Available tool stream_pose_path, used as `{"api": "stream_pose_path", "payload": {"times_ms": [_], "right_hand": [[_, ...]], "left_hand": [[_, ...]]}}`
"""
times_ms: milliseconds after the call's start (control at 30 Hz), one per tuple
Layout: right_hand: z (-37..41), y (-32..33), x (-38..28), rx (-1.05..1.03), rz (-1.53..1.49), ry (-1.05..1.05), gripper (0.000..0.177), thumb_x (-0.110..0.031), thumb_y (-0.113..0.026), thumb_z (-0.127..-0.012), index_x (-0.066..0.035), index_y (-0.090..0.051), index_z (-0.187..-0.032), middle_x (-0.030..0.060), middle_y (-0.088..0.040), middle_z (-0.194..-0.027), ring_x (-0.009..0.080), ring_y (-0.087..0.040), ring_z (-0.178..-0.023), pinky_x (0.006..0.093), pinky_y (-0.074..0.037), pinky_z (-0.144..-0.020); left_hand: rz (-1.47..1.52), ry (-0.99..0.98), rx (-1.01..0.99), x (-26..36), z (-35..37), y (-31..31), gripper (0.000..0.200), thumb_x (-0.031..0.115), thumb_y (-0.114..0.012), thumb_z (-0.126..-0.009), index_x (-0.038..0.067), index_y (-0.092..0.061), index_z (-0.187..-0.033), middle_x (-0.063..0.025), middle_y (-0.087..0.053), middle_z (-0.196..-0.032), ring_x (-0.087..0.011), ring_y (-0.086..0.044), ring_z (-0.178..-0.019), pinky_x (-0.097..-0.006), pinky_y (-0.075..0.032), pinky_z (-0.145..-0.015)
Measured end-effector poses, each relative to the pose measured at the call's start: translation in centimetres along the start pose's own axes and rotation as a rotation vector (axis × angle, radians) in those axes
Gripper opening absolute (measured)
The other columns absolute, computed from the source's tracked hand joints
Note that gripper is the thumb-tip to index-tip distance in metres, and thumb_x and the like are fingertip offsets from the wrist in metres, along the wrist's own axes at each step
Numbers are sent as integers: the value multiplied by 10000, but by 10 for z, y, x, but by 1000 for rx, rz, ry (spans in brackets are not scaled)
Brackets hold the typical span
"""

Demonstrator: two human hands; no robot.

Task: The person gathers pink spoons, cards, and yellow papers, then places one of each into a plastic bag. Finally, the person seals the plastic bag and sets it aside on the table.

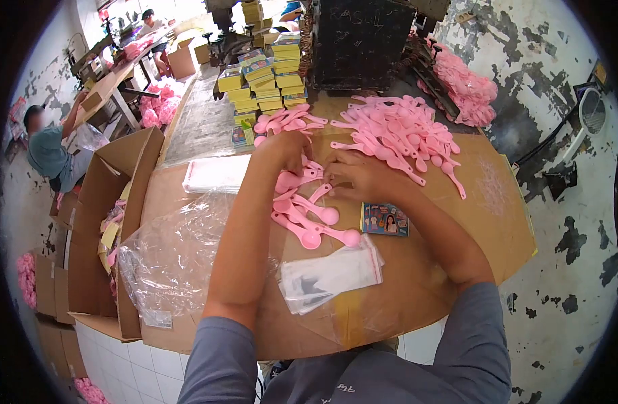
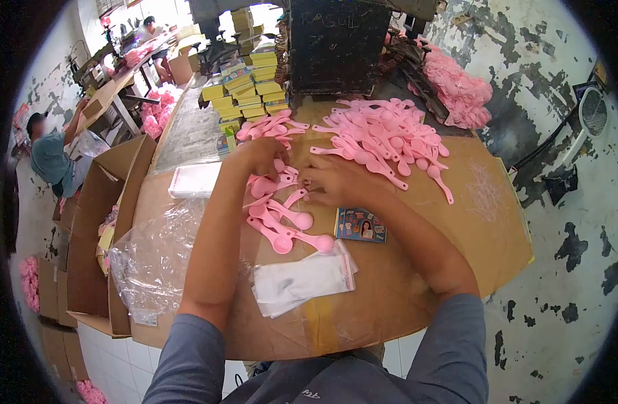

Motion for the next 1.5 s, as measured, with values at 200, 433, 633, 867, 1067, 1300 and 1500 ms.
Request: {"api": "stream_pose_path", "payload": {"times_ms": [200, 433, 633, 867, 1067, 1300, 1500], "right_hand": [[0, -15, 9, 5, -58, 83, 292, -138, -782, -848, -53, -721, -1121, 118, -636, -1186, 294, -590, -1138, 407, -477, -986], [12, 18, 10, -176, -64, -125, 240, -68, -776, -819, -57, -730, -1054, 106, -631, -1096, 294, -610, -1080, 408, -491, -946], [26, 62, 23, -19, 102, -224, 225, 16, -712, -813, -45, -721, -1030, 116, -613, -1066, 312, -626, -1035, 406, -508, -876], [44, 72, 47, 423, 814, -169, 247, 12, -647, -829, -31, -716, -1063, 118, -637, -1196, 311, -615, -1121, 430, -497, -956], [23, 23, -21, -284, 116, 40, 324, 7, -695, -793, -71, -719, -1107, 106, -639, -1250, 285, -551, -1244, 405, -441, -1046], [6, 12, -24, -51, 1, -137, 181, -134, -674, -923, -57, -715, -1082, 153, -649, -1040, 318, -595, -1052, 428, -473, -926], [-19, -28, -64, -100, -94, -406, 343, -291, -707, -897, -44, -704, -1136, 188, -716, -1018, 334, -687, -933, 437, -530, -845]], "left_hand": [[32, 5, 45, -5, -1, -2, 465, 134, -897, -643, 127, -773, -1091, -110, -750, -1073, -294, -705, -1012, -420, -561, -849], [33, 63, 95, 4, 10, 3, 438, 132, -866, -673, 127, -779, -1103, -115, -757, -1078, -274, -715, -1019, -395, -564, -869], [17, 89, 108, -1, 7, 1, 435, 148, -861, -673, 134, -782, -1101, -115, -757, -1082, -281, -715, -1016, -406, -563, -881], [-2, 88, 69, 2, 5, 3, 434, 182, -868, -651, 144, -783, -1074, -105, -744, -1120, -282, -702, -1044, -405, -561, -882], [-55, 49, 104, -1, -2, -3, 431, 187, -872, -647, 141, -779, -1066, -106, -746, -1094, -288, -705, -1032, -406, -563, -880], [69, 57, 95, -6, -1, -4, 452, 112, -838, -628, 163, -775, -1073, -99, -759, -1031, -309, -715, -998, -449, -528, -906], [31, 68, 85, -4, -1, -2, 452, 181, -872, -658, 117, -774, -1094, -118, -741, -1129, -299, -705, -1033, -407, -560, -891]]}}
Point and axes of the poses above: each hand's wrist, its own z-axis away from the middle knuckle, its own y-axis out of the back of the hand, x = y × z, the point moved 3 cm from there along -z, towards the middle knuckle
